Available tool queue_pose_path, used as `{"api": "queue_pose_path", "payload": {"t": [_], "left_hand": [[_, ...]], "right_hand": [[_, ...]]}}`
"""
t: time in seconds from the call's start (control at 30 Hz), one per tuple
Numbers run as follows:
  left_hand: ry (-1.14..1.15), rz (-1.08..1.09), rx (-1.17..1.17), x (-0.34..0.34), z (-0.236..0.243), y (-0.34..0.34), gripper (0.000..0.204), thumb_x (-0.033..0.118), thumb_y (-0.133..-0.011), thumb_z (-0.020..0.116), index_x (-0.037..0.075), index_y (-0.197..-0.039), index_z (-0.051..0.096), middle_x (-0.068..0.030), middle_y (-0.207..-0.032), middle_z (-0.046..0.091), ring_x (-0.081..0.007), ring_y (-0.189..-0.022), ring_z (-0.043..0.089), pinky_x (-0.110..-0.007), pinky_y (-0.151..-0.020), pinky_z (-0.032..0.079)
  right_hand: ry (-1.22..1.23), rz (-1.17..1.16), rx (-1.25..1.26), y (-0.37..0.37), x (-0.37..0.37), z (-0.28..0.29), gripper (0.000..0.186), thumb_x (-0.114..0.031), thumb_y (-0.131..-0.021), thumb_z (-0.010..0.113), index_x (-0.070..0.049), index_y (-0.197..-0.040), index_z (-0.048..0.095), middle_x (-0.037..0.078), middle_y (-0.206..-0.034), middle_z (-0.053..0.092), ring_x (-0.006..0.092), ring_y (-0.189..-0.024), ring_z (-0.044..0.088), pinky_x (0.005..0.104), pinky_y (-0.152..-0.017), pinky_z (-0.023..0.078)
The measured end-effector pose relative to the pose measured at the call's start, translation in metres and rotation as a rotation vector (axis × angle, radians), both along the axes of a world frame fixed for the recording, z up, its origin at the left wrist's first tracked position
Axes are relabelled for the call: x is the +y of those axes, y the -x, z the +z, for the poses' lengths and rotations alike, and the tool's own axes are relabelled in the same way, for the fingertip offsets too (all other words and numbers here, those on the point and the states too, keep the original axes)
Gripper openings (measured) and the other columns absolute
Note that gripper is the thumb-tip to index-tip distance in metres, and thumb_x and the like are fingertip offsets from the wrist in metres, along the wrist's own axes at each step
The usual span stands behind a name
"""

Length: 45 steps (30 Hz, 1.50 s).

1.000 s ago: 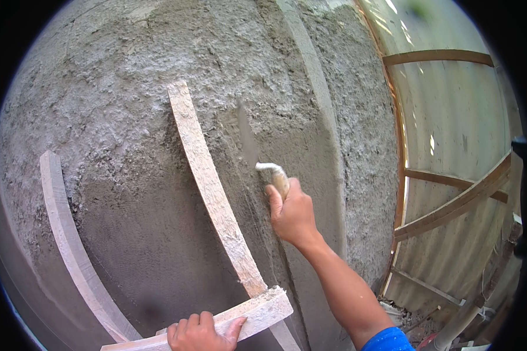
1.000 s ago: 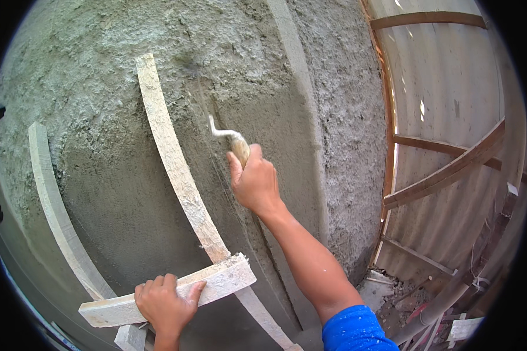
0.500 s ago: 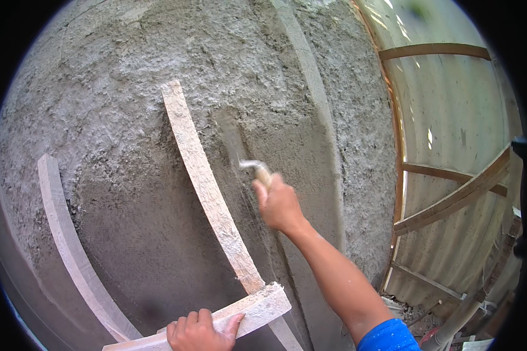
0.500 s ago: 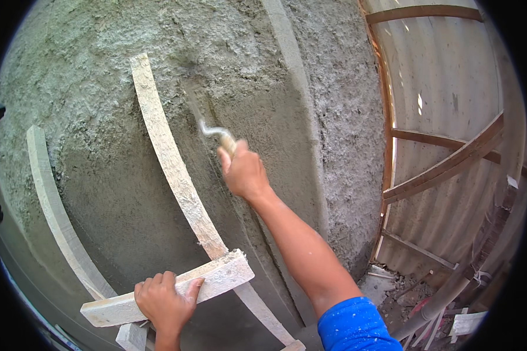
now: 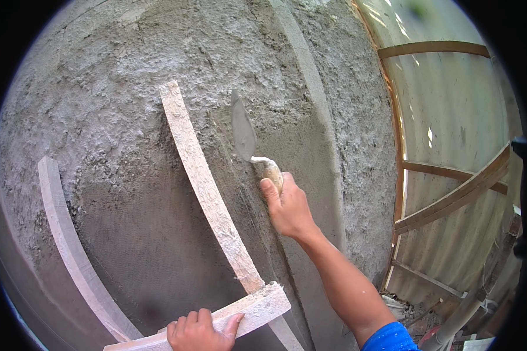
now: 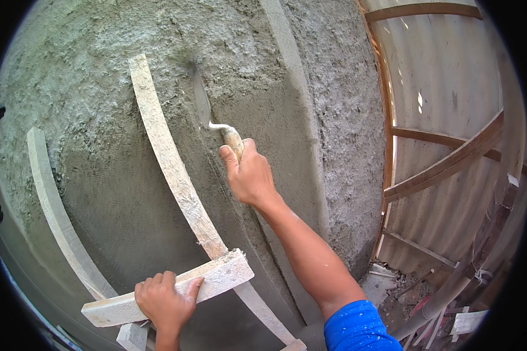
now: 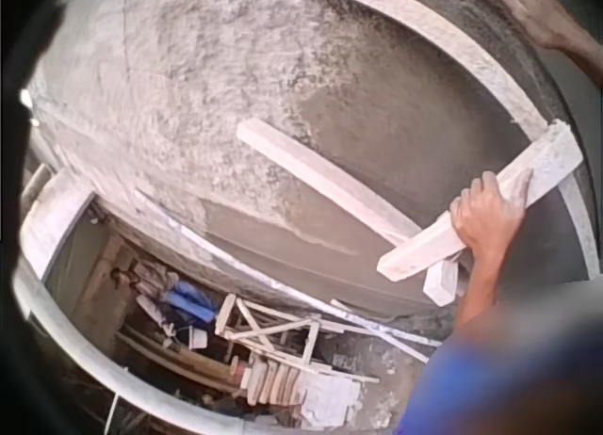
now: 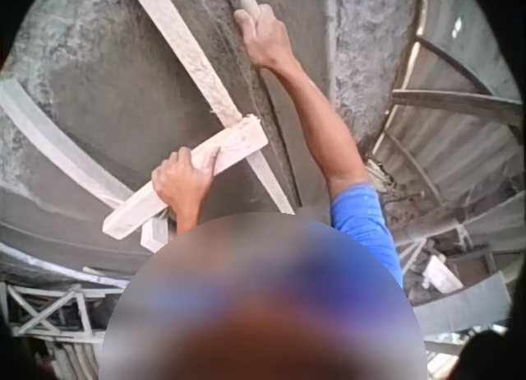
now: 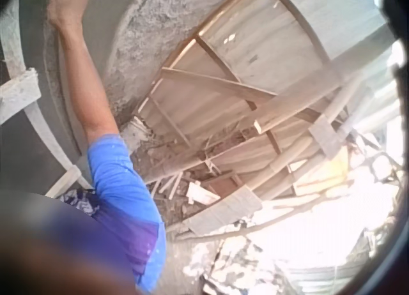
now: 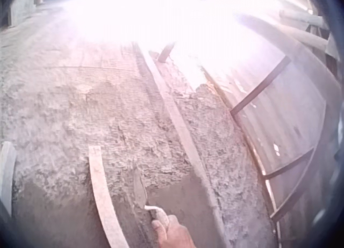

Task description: The person positions a wooden ladder against a curved concrete wall and uses a trowel to smooth the surface along the ladder's side. The person repeatedly scrapes and levels the wet concrete to create a uniform finish.

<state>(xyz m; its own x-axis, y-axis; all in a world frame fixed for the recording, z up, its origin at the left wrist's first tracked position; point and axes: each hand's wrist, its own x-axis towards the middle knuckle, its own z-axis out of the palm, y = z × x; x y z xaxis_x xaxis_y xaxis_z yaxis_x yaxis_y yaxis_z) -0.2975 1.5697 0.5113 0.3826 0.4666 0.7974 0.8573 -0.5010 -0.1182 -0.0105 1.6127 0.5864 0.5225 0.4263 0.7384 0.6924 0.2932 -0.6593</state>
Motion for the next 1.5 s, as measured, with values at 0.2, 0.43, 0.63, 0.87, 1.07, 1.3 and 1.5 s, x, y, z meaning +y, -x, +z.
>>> {"api": "queue_pose_path", "payload": {"t": [0.2, 0.43, 0.63, 0.87, 1.07, 1.3, 1.5], "left_hand": [[0.006, 0.001, -0.005, -0.001, 0.0, 0.001, 0.055, 0.057, -0.068, 0.082, 0.007, -0.065, 0.058, -0.0107, -0.064, 0.058, -0.0327, -0.065, 0.058, -0.044, -0.068, 0.038], [0.021, -0.001, 0.01, 0.0, 0.002, 0.001, 0.055, 0.056, -0.069, 0.082, 0.008, -0.063, 0.057, -0.011, -0.061, 0.057, -0.0332, -0.062, 0.057, -0.044, -0.067, 0.038], [0.027, -0.003, 0.011, -0.002, 0.002, 0.001, 0.057, 0.058, -0.068, 0.082, 0.007, -0.062, 0.056, -0.0105, -0.06, 0.056, -0.0323, -0.061, 0.056, -0.044, -0.067, 0.038], [0.001, -0.01, 0.001, 0.0, 0.003, 0.001, 0.058, 0.059, -0.068, 0.082, 0.008, -0.062, 0.056, -0.0095, -0.061, 0.055, -0.031, -0.062, 0.056, -0.043, -0.067, 0.038], [0.005, -0.018, -0.025, 0.0, 0.003, 0.001, 0.058, 0.06, -0.068, 0.082, 0.008, -0.062, 0.057, -0.0094, -0.061, 0.056, -0.0306, -0.063, 0.056, -0.043, -0.067, 0.038], [-0.007, -0.018, -0.009, 0.0, 0.003, 0.002, 0.059, 0.06, -0.068, 0.082, 0.007, -0.062, 0.057, -0.009, -0.061, 0.056, -0.0303, -0.062, 0.056, -0.043, -0.067, 0.038], [-0.002, -0.005, -0.004, -0.001, 0.003, 0.002, 0.058, 0.06, -0.068, 0.082, 0.008, -0.062, 0.058, -0.0089, -0.061, 0.056, -0.0303, -0.062, 0.056, -0.043, -0.067, 0.038]], "right_hand": [[-0.011, 0.324, 0.162, -0.007, -0.029, -0.034, 0.048, -0.051, -0.107, 0.043, -0.004, -0.096, 0.051, 0.005, -0.066, 0.055, 0.0138, -0.056, 0.054, 0.0315, -0.053, 0.044], [-0.201, 0.191, 0.066, -0.008, -0.024, -0.033, 0.036, -0.036, -0.106, 0.055, 0.0, -0.101, 0.052, 0.01, -0.066, 0.059, 0.0203, -0.061, 0.063, 0.0383, -0.058, 0.049], [0.077, -0.054, -0.118, -0.001, 0.009, -0.006, 0.029, -0.026, -0.102, 0.059, 0.002, -0.103, 0.048, 0.028, -0.079, 0.067, 0.0535, -0.075, 0.065, 0.0534, -0.061, 0.051], [-0.3, -0.003, -0.074, -0.007, 0.011, 0.002, 0.039, -0.034, -0.103, 0.056, 0.005, -0.103, 0.049, 0.035, -0.082, 0.066, 0.055, -0.08, 0.065, 0.059, -0.07, 0.051], [-0.27, -0.171, -0.185, -0.005, 0.018, -0.007, 0.034, -0.028, -0.101, 0.06, 0.004, -0.105, 0.049, 0.032, -0.082, 0.067, 0.0529, -0.075, 0.066, 0.0562, -0.063, 0.052], [0.182, -0.305, -0.153, -0.006, 0.008, 0.002, 0.036, -0.032, -0.102, 0.058, 0.002, -0.107, 0.049, 0.03, -0.08, 0.067, 0.0523, -0.08, 0.067, 0.0549, -0.067, 0.053], [-0.067, -0.019, -0.026, -0.009, 0.014, -0.012, 0.04, -0.034, -0.102, 0.059, 0.004, -0.105, 0.048, 0.035, -0.085, 0.066, 0.0557, -0.082, 0.065, 0.0603, -0.073, 0.05]]}}
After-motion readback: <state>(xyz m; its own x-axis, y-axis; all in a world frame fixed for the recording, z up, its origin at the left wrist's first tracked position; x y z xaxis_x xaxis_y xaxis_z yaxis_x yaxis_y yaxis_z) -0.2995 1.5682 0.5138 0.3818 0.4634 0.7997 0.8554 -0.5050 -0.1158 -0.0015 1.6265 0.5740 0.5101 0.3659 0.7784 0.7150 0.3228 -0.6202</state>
